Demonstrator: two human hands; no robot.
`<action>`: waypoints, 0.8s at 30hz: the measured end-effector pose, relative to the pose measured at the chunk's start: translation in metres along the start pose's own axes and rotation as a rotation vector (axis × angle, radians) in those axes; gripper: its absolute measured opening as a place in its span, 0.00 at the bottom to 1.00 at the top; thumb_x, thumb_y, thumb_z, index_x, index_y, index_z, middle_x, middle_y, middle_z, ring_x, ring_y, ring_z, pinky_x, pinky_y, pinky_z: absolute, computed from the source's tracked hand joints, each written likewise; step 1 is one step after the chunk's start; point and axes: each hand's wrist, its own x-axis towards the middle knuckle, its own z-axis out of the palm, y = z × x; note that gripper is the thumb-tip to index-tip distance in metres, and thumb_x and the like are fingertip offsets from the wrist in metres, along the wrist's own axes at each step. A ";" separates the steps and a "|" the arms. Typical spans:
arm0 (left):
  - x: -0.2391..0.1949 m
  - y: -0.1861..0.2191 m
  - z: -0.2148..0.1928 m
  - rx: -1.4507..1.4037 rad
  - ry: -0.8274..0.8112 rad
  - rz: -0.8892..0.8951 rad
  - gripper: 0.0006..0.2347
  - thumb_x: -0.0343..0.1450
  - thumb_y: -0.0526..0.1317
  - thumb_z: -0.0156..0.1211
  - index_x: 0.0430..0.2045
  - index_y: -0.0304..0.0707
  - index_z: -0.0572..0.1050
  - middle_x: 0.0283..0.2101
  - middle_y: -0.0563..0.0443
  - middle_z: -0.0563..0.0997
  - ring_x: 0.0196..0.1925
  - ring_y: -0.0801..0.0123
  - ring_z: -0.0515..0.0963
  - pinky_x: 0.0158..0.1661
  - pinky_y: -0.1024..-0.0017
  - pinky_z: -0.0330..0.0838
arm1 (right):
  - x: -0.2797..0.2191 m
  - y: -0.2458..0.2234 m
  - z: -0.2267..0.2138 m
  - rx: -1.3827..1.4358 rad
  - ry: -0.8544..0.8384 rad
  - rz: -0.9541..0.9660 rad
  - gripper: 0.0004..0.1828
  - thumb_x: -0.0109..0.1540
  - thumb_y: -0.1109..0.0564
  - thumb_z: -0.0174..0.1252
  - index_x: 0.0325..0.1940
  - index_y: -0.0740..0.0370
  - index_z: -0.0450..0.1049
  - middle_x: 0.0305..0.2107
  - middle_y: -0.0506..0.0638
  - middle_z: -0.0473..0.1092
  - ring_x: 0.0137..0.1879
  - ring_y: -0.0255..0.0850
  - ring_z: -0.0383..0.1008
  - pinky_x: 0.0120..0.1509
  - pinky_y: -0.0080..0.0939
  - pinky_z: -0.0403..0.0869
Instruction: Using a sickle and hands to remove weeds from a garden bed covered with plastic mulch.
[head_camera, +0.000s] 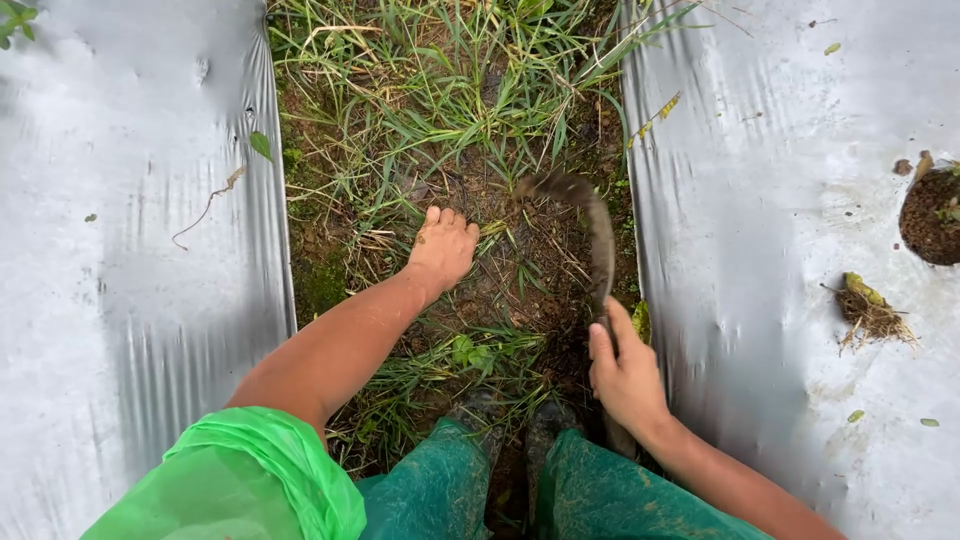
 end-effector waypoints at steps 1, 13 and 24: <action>-0.001 0.000 0.000 -0.004 -0.001 -0.004 0.11 0.74 0.36 0.41 0.36 0.42 0.76 0.38 0.40 0.81 0.45 0.51 0.75 0.51 0.53 0.56 | 0.005 0.008 -0.001 -0.004 -0.003 0.000 0.27 0.72 0.55 0.43 0.74 0.69 0.59 0.23 0.57 0.72 0.19 0.47 0.76 0.24 0.48 0.77; -0.007 0.001 -0.008 -0.017 -0.040 -0.001 0.11 0.74 0.35 0.40 0.36 0.42 0.76 0.39 0.39 0.81 0.46 0.51 0.75 0.54 0.52 0.55 | 0.023 0.023 0.003 -0.197 -0.243 0.011 0.23 0.73 0.49 0.37 0.72 0.54 0.61 0.17 0.54 0.76 0.22 0.42 0.79 0.32 0.44 0.78; -0.008 0.000 -0.001 -0.014 -0.023 0.010 0.10 0.74 0.36 0.43 0.38 0.42 0.76 0.39 0.40 0.81 0.46 0.52 0.74 0.53 0.52 0.56 | 0.025 -0.003 -0.009 -0.336 -0.246 0.089 0.21 0.73 0.45 0.40 0.67 0.50 0.65 0.16 0.53 0.76 0.20 0.43 0.78 0.32 0.44 0.76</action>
